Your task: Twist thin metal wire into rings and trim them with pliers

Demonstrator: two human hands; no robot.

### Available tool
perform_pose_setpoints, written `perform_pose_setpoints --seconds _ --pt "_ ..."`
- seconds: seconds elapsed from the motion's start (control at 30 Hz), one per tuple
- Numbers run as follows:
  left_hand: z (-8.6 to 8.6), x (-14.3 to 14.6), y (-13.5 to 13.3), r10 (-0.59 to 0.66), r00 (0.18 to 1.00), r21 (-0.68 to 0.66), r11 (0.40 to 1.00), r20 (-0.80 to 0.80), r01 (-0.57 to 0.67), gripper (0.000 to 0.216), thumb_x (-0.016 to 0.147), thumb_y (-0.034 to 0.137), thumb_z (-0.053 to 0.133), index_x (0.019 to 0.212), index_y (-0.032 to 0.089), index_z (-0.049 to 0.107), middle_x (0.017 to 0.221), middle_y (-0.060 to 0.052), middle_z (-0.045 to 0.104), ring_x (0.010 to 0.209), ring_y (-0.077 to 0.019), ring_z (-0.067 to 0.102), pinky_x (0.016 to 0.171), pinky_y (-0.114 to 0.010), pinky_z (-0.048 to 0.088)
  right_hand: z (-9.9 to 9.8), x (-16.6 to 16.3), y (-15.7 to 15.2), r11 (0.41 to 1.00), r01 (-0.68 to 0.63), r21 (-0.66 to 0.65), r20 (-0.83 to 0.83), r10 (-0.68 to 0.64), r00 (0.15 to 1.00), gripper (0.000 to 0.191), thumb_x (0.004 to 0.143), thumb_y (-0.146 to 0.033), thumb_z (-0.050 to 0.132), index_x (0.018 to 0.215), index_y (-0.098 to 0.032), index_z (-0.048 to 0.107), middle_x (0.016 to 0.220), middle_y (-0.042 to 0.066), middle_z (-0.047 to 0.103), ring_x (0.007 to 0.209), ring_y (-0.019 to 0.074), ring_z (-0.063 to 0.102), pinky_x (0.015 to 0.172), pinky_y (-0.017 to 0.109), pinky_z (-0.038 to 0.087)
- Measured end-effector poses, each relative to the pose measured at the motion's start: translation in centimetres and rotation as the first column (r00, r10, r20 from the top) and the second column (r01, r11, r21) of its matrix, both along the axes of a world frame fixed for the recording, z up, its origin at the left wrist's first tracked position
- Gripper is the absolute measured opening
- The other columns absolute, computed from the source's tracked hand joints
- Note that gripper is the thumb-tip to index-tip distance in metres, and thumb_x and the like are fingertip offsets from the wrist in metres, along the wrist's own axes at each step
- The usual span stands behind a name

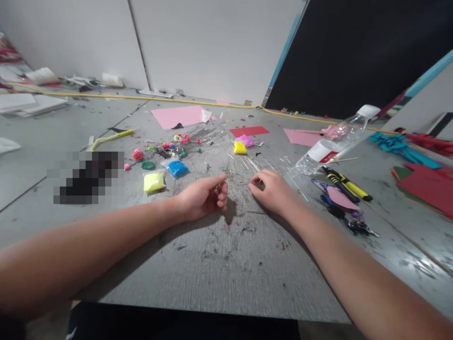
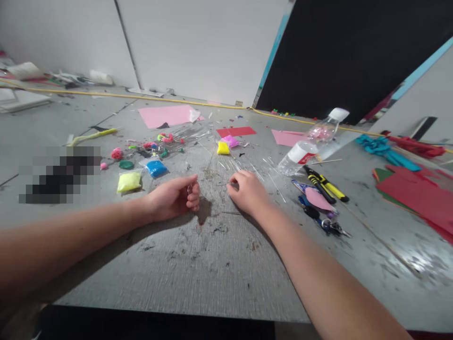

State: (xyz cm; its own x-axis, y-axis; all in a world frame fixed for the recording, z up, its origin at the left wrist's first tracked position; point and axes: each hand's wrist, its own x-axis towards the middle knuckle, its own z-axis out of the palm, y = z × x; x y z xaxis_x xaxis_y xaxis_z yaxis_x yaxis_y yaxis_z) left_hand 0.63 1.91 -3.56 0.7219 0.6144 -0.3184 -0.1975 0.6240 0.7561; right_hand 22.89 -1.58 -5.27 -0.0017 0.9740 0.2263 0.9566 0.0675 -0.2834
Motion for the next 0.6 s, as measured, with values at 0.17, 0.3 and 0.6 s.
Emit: perform_pose_setpoints --seconds 0.17,0.3,0.6 --pt "-0.5 -0.1 -0.1 -0.002 1.000 0.056 0.998 0.005 0.001 0.028 0.097 0.030 0.054 0.075 0.014 0.063 0.051 0.001 0.049 0.047 -0.0128 0.048 0.056 -0.027 0.042 0.2 -0.4 2.3 0.995 0.094 -0.046 0.092 -0.089 0.992 0.021 0.093 -0.020 0.053 0.103 -0.013 0.071 0.112 0.017 0.069 0.107 0.0280 0.063 0.091 0.036 0.046" --pt "-0.8 -0.1 0.0 0.021 1.000 0.071 0.997 0.023 -0.023 0.021 0.094 0.029 0.055 0.078 0.017 0.061 0.050 0.002 0.049 0.046 -0.0129 0.046 0.055 -0.027 0.042 1.1 -0.8 4.1 0.982 0.145 -0.121 0.168 -0.123 0.978 0.025 0.096 -0.021 0.053 0.101 -0.012 0.075 0.113 0.019 0.071 0.104 0.0280 0.066 0.085 0.035 0.047" --pt "-0.9 -0.2 0.3 0.011 1.000 0.030 0.999 0.011 -0.011 0.021 0.084 0.034 0.070 0.078 0.017 0.059 0.059 0.000 0.057 0.053 -0.0134 0.055 0.057 -0.026 0.045 3.9 -2.5 7.8 0.915 0.233 -0.329 0.325 -0.121 0.938 0.024 0.096 -0.035 0.068 0.106 -0.013 0.070 0.108 0.010 0.072 0.098 0.0211 0.070 0.089 0.040 0.056"
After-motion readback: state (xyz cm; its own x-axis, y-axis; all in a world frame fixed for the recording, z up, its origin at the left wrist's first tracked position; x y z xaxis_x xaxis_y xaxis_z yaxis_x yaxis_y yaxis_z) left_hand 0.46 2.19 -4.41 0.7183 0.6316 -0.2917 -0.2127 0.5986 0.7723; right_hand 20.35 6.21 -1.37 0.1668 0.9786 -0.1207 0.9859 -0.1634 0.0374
